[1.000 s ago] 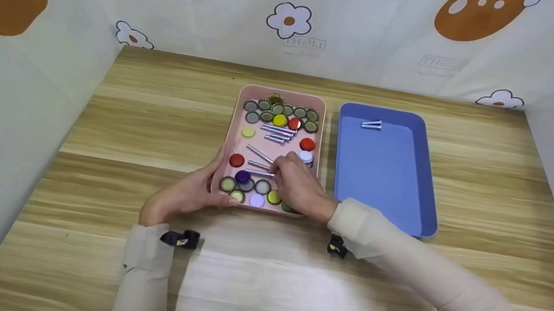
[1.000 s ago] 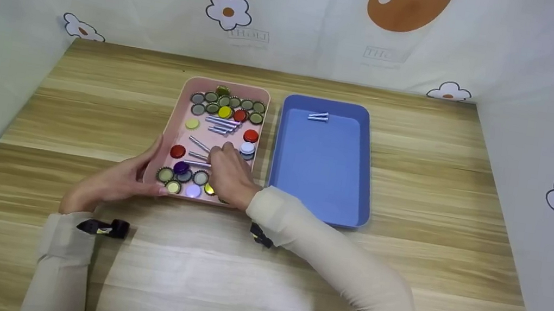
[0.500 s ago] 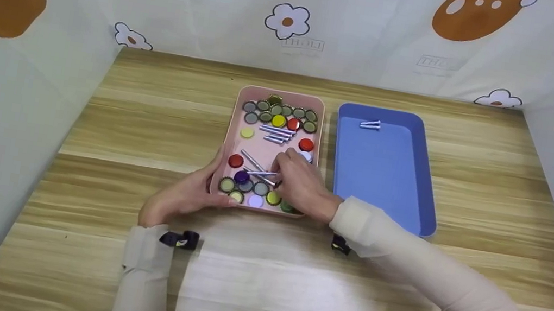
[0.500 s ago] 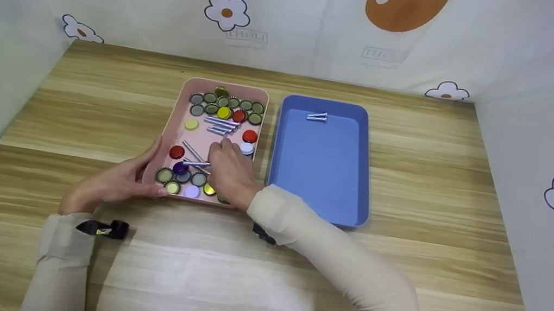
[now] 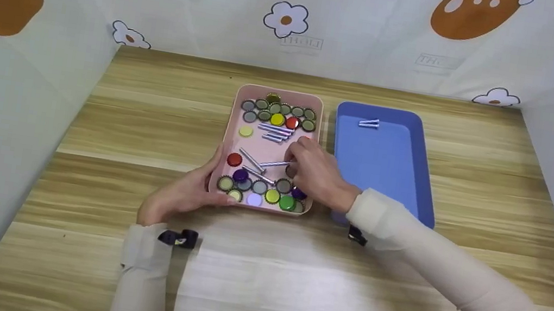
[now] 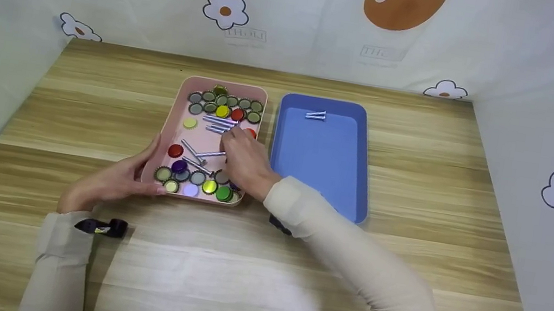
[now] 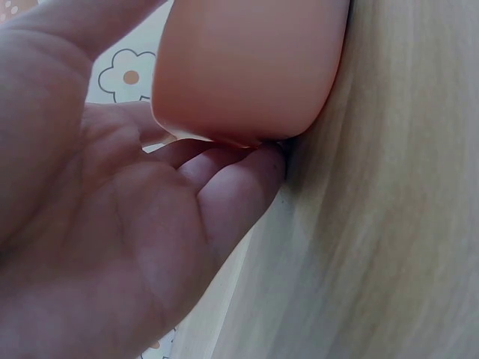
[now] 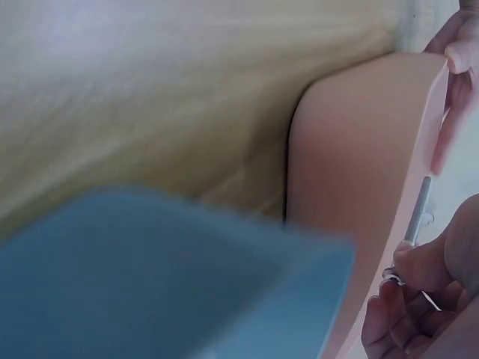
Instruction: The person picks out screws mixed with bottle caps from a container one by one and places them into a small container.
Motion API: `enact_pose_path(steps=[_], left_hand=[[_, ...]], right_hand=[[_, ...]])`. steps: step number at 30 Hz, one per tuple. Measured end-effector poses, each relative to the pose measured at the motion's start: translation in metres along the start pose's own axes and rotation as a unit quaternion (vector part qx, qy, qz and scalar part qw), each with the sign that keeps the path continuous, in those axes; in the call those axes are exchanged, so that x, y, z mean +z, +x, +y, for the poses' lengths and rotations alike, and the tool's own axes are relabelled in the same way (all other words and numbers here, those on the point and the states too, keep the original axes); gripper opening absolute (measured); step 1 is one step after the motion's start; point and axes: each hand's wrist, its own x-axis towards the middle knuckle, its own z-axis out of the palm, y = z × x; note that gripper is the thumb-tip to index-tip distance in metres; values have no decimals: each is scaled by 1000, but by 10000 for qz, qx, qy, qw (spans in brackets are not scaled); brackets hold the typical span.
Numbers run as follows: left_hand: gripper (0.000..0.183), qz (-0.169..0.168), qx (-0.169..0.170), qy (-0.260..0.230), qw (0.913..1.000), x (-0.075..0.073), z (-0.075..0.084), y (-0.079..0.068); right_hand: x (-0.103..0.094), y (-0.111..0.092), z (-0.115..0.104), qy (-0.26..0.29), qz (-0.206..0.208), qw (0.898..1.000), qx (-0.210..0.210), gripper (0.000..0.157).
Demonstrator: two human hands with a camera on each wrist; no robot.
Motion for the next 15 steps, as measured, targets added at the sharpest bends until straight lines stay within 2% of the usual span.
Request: enact_pose_path(steps=[6,11,15], left_hand=[[119,14,-53,70,10000,-1,-1,0],[118,22,-102,104,9999,-1,0,0],[117,20,-105,103,9999,0,0,0]], right_hand=[[-8,0,13,-95,183,9997,-99,18],[-14,2,21,-227,106,9996,-112,23],[-16,3,25,-281,73,9993,-251,20]])
